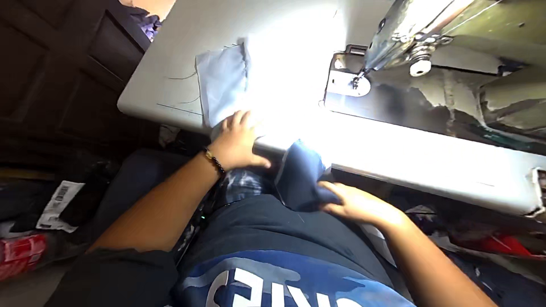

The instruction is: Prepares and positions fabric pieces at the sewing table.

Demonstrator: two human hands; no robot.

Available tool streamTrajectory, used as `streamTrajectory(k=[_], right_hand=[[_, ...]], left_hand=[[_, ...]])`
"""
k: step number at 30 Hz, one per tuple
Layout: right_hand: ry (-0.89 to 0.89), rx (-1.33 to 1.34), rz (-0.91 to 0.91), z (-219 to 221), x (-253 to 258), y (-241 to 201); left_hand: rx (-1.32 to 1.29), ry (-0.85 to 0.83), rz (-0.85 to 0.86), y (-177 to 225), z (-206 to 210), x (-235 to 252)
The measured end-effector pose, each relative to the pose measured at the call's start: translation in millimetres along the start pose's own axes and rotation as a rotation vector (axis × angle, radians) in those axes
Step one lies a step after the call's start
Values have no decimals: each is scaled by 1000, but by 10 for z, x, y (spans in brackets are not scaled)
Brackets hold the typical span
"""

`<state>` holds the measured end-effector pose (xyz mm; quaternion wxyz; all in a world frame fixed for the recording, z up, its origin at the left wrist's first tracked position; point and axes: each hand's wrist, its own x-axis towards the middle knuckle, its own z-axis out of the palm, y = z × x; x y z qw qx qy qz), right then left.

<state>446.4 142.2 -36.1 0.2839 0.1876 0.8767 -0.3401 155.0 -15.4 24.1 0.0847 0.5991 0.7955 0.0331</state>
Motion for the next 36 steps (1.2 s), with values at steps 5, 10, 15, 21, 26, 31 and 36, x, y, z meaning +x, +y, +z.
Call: streamTrajectory(k=[5,10,15,21,26,31,36], right_hand=[[25,-25,185,506,860,169],[-150,10,129,388,1060,115],[23,166,187,261,503,232],[588,292,-115,526,-246,480],[830,161,-537,71,-176,-143],[873,-89,-694,-712,656,-690],[850,-304,-556,-1035,1060,-379]], left_hand=[[-180,212,333,-168,304,58],[-787,649,-83,-322,-243,246],[-905,745,-693,-1203,-427,452],[-145,520,-371,-1264,0,-52],[-197,235,-128,-487,169,-47],[-409,117,-19,395,86,30],[-404,533,-80,-288,288,-489]])
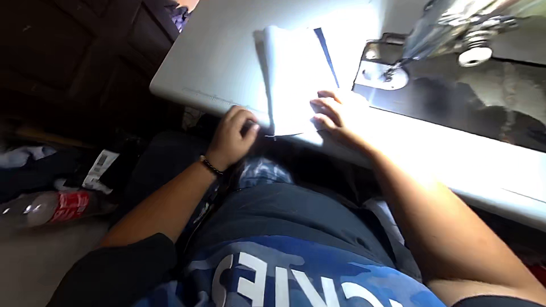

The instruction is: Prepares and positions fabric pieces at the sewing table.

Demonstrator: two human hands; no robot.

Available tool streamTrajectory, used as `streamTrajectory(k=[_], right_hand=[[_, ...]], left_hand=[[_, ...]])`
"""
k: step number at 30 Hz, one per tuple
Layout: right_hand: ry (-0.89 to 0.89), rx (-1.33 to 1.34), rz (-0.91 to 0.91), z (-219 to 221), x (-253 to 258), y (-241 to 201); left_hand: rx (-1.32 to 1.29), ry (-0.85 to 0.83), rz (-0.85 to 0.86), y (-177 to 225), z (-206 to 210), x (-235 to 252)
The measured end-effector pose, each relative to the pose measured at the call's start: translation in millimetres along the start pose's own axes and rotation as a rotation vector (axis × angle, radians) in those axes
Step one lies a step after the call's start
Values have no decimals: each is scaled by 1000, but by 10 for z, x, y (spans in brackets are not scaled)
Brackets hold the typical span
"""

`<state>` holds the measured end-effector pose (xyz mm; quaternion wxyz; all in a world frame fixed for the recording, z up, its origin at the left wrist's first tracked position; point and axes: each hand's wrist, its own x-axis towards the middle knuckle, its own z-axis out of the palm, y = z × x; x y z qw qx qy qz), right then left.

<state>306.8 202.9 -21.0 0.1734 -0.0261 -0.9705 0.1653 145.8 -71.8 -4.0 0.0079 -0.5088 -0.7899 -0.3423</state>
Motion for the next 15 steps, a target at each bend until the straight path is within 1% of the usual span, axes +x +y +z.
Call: streamTrajectory(k=[1,3,4,5,7,8,9,13,15], right_hand=[[-11,8,6,-19,-27,12],[-23,38,26,-49,-66,-3],[-17,48,39,-66,-70,-21],[-1,52,53,-67,-73,-30],[7,32,95,-88,-78,-49],[-4,19,125,-116,-84,-61],[-15,9,151,-138,-89,-57],[-75,-14,164,-222,-131,26],[-88,-16,145,-248,-161,75]], left_hand=[[58,-17,-140,-225,-88,-164],[167,-155,-524,-622,-217,-534],[211,-208,-676,-795,-233,-729],[256,-247,-790,-930,-222,-925],[369,-347,-939,-1080,-142,-1240],[445,-409,-981,-1086,-86,-1328],[519,-457,-985,-1067,-34,-1371],[659,-626,-916,-1000,34,-1305],[673,-672,-860,-1025,11,-1280]])
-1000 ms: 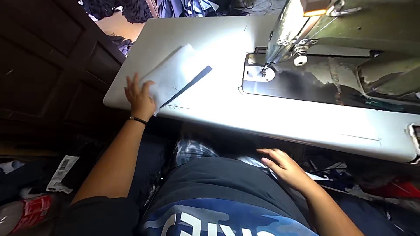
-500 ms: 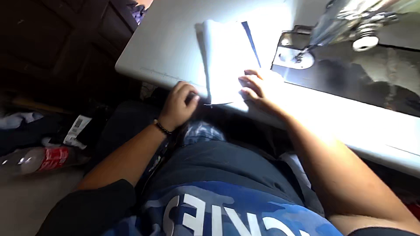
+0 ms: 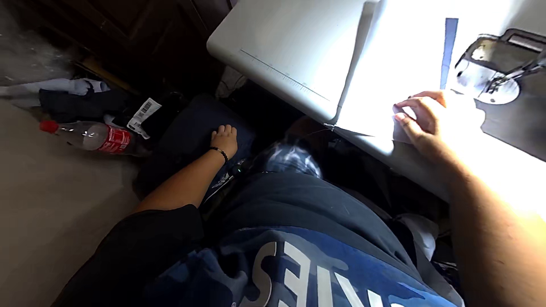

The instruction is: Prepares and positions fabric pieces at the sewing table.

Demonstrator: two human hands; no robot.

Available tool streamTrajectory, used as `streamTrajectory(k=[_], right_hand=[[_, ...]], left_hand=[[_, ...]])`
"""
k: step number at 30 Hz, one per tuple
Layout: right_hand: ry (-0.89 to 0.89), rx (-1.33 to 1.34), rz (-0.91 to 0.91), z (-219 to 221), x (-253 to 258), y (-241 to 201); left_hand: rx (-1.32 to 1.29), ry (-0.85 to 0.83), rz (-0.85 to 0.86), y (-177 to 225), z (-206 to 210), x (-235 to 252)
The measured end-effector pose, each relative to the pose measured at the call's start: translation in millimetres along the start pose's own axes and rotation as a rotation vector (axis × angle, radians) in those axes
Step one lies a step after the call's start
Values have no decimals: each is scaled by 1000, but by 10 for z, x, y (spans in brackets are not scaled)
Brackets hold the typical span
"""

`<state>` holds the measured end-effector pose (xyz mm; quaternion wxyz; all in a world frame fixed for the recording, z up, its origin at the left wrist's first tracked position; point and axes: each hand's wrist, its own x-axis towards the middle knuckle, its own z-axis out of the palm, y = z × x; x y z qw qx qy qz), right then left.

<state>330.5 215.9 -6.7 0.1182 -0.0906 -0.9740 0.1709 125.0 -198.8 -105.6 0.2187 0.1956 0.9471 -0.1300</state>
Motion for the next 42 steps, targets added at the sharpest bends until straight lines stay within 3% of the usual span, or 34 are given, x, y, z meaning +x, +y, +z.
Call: streamTrajectory(k=[5,9,11,13,15,17,19,22,23,24,27,29,30,33,36,39,42], right_hand=[[33,-21,7,-59,-150,-125],[39,229,-102,-51,-257,-1040],[-206,473,-138,126,-289,-1459],[-597,784,-137,302,-265,-1763],[-834,1124,-81,446,-249,-1937],[-783,1373,83,465,-239,-2024],[-608,1526,237,391,-217,-2056],[-143,1648,467,312,-196,-2162],[-59,1586,486,284,-205,-2206],[-92,1438,417,249,-249,-2232],[-610,612,-172,94,-392,-2300],[-857,289,-378,26,-386,-2378],[-893,174,-366,-103,-387,-2370],[-763,38,-214,-641,-517,-2081],[-419,8,-163,-1094,-914,-1599],[-150,-149,-104,-1519,-1316,-1368],[-26,-262,62,-1867,-1570,-1354]], left_hand=[[-256,49,68,-255,-115,77],[-541,275,130,-273,-690,-280],[-602,499,343,-76,-1003,-633],[-629,725,567,199,-1239,-972],[-623,821,711,397,-1372,-1237],[-597,840,769,486,-1412,-1403],[-565,817,810,524,-1376,-1462],[-443,630,1012,555,-1336,-1541],[-394,607,1131,562,-1346,-1561],[-374,663,1258,570,-1379,-1571],[-463,828,1462,594,-1635,-1575],[-466,702,1496,642,-1727,-1461],[-474,570,1513,684,-1722,-1382],[-547,39,1558,808,-1642,-1179],[-602,-273,1507,949,-1642,-1163],[-580,-228,1555,1182,-1617,-1247],[-637,-183,1682,1442,-1584,-1410]])
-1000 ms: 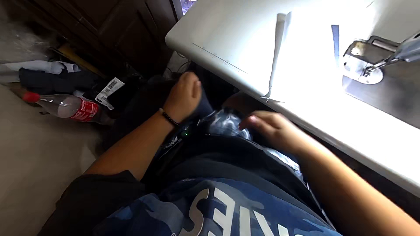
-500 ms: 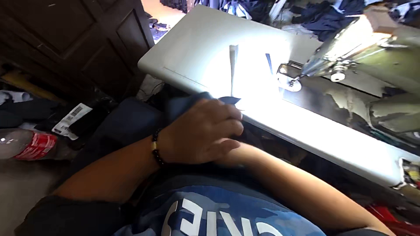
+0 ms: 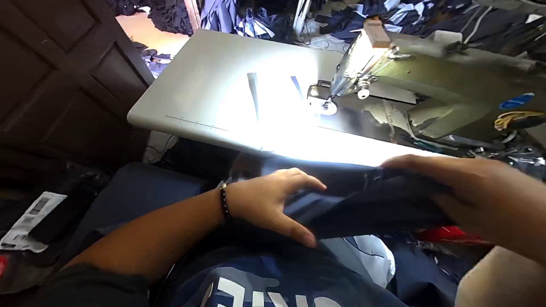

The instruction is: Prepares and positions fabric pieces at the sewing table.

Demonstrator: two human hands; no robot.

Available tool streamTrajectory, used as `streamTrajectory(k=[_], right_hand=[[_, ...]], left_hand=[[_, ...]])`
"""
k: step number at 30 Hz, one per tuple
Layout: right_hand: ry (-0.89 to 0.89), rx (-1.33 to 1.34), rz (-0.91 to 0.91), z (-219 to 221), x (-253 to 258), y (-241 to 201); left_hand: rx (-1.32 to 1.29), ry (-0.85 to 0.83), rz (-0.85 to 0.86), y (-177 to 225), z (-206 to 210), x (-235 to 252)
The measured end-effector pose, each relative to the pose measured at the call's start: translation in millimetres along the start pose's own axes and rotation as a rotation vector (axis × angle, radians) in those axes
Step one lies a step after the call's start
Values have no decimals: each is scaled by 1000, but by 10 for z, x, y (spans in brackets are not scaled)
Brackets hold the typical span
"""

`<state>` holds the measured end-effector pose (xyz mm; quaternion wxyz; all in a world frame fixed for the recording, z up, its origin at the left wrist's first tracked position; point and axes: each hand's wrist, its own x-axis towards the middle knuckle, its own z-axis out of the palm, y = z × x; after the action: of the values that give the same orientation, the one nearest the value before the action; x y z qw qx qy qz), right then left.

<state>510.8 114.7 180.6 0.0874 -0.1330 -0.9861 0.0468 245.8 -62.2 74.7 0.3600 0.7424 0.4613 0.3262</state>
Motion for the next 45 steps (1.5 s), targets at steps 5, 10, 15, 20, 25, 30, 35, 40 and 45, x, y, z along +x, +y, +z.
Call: streamTrajectory(k=[5,10,15,20,25,30,35,40,45], right_hand=[[-17,-46,194,-343,-200,241],[163,42,50,-240,-194,391],[223,164,-50,141,138,289],[177,326,-243,756,553,107],[142,404,-255,906,682,115],[-6,566,-124,1242,559,235],[-335,1018,-59,1811,536,90],[-117,1325,160,2043,653,-96],[-105,1152,326,2099,503,49]], left_hand=[[213,179,-46,103,169,341],[52,337,-10,-298,-82,235],[-106,448,-231,-533,-434,-402],[135,461,-340,-394,-729,-825],[512,352,-365,-341,-1079,-996],[262,460,-341,-297,-1464,-1243],[360,572,-143,-604,-2561,-1124],[956,710,-434,-557,-2594,540],[864,549,-458,-1616,-2115,1651]])
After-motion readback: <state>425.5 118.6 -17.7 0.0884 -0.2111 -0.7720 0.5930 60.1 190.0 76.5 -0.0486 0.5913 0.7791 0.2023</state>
